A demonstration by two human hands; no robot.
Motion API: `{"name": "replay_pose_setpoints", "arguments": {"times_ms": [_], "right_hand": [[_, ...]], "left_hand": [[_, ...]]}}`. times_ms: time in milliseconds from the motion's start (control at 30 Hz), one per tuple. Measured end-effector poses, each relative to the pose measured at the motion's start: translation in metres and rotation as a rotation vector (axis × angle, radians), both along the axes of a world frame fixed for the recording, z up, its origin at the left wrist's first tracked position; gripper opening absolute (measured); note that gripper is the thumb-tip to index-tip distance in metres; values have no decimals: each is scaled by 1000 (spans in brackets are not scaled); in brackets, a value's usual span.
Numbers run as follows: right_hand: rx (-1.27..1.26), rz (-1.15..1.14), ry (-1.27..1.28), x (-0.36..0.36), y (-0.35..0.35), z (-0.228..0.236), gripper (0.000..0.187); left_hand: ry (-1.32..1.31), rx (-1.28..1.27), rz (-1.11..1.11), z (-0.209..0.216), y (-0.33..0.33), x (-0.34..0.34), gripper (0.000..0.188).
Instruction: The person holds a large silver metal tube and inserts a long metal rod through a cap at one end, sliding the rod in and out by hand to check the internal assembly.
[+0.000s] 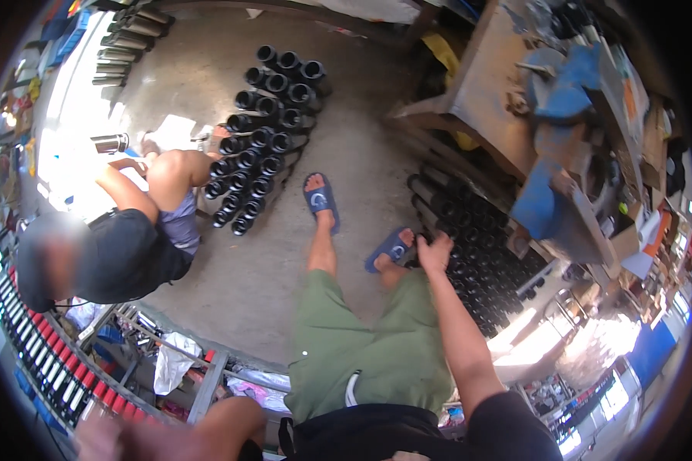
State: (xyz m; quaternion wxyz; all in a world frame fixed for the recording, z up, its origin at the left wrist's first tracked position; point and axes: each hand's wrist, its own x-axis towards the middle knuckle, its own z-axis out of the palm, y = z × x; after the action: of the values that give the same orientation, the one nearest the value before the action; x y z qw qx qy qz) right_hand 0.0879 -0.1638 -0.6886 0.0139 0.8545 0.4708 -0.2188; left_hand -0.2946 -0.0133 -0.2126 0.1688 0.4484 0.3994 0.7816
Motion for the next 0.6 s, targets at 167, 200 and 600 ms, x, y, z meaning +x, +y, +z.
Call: {"name": "replay_pose_setpoints", "arguments": {"times_ms": [167, 200, 600], "right_hand": [[4, -211, 308, 38, -27, 94, 41], [-13, -205, 314, 58, -42, 103, 36], [451, -689, 382, 241, -54, 201, 58]], "left_hand": [[466, -1445, 188, -324, -47, -59, 35], [908, -1610, 337, -389, -94, -91, 54], [1017, -1853, 340, -532, -119, -98, 34]]}}
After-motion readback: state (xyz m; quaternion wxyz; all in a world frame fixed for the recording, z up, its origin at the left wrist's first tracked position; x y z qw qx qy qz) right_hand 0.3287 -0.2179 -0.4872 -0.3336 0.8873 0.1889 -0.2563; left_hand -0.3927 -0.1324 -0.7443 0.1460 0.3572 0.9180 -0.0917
